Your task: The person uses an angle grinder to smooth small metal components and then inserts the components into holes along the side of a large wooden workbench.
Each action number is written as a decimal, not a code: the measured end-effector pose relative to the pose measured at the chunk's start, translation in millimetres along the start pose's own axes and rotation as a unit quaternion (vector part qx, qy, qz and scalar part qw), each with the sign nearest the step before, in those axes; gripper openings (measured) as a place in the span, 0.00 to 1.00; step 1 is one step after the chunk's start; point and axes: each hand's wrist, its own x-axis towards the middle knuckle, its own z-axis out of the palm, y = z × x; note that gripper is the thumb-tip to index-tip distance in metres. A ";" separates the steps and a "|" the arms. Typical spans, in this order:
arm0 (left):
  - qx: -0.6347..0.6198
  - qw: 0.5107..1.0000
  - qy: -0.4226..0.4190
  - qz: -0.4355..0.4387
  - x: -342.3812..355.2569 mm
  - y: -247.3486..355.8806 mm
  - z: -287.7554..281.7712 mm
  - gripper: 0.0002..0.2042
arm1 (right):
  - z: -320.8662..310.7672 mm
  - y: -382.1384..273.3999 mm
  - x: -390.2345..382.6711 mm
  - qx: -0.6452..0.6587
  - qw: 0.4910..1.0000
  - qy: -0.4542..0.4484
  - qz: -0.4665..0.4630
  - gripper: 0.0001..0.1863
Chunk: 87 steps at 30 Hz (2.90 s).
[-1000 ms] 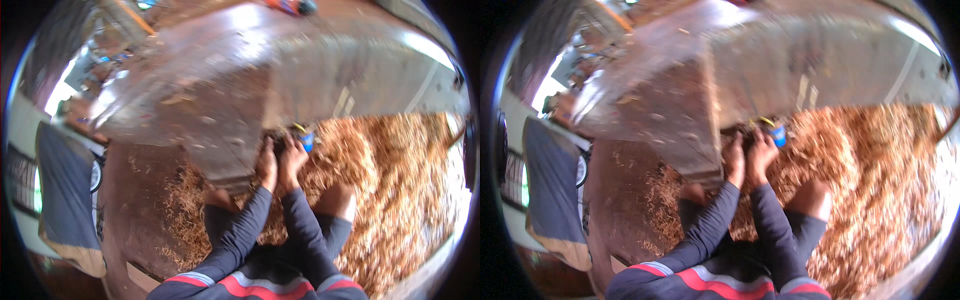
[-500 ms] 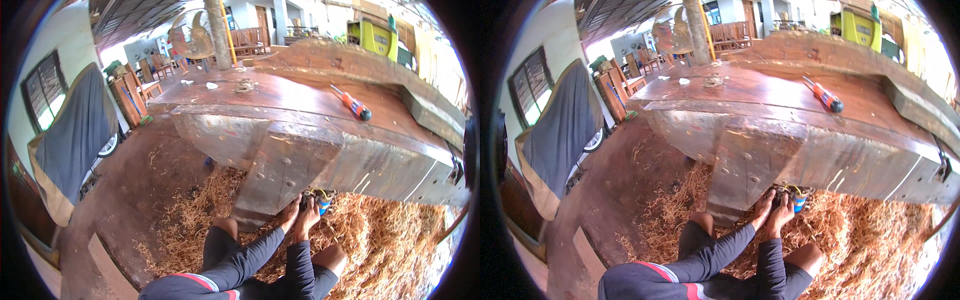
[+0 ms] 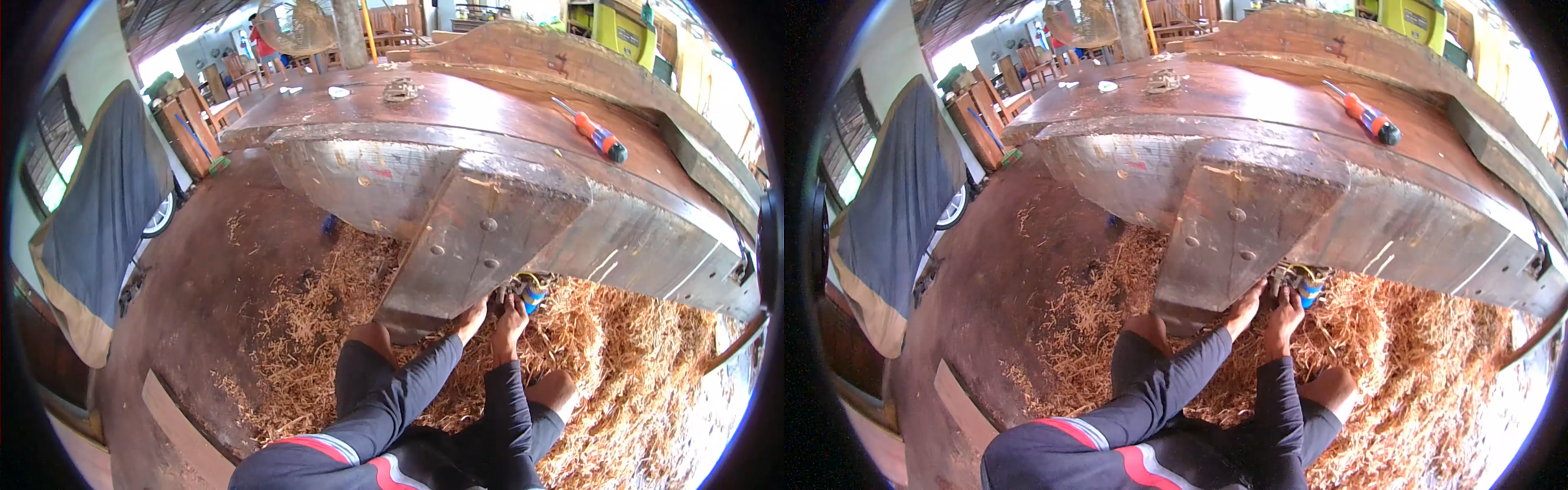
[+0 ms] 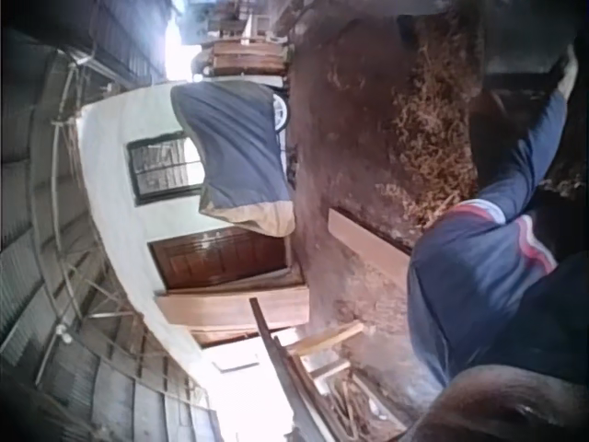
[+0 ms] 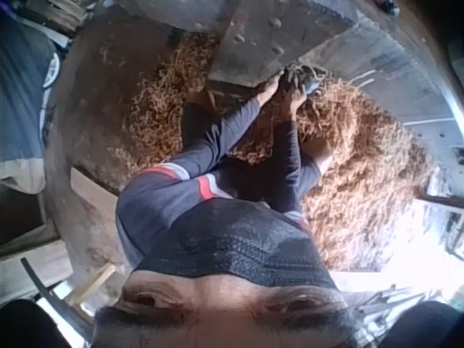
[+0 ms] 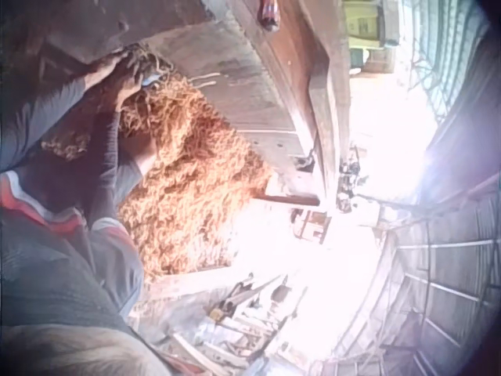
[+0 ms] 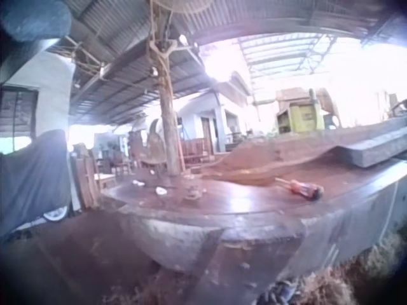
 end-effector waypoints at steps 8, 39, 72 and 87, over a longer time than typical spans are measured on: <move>0.007 0.999 -0.017 -0.046 -27.1 11.8 20.4 0.27 | -25.7 2.8 4.8 -0.039 0.999 0.010 -0.015 0.15; 0.385 0.840 -0.093 0.371 169.3 518.1 -319.0 0.20 | 326.5 -374.6 -77.7 -0.513 0.602 -0.358 -0.496 0.21; 0.492 0.707 -0.072 0.503 246.9 520.5 -320.0 0.12 | 381.0 -329.2 124.1 -0.724 0.496 -0.319 -0.358 0.39; 0.462 0.733 0.085 0.492 286.7 509.9 -341.4 0.13 | 375.9 -343.7 68.5 -0.731 0.543 -0.278 -0.307 0.22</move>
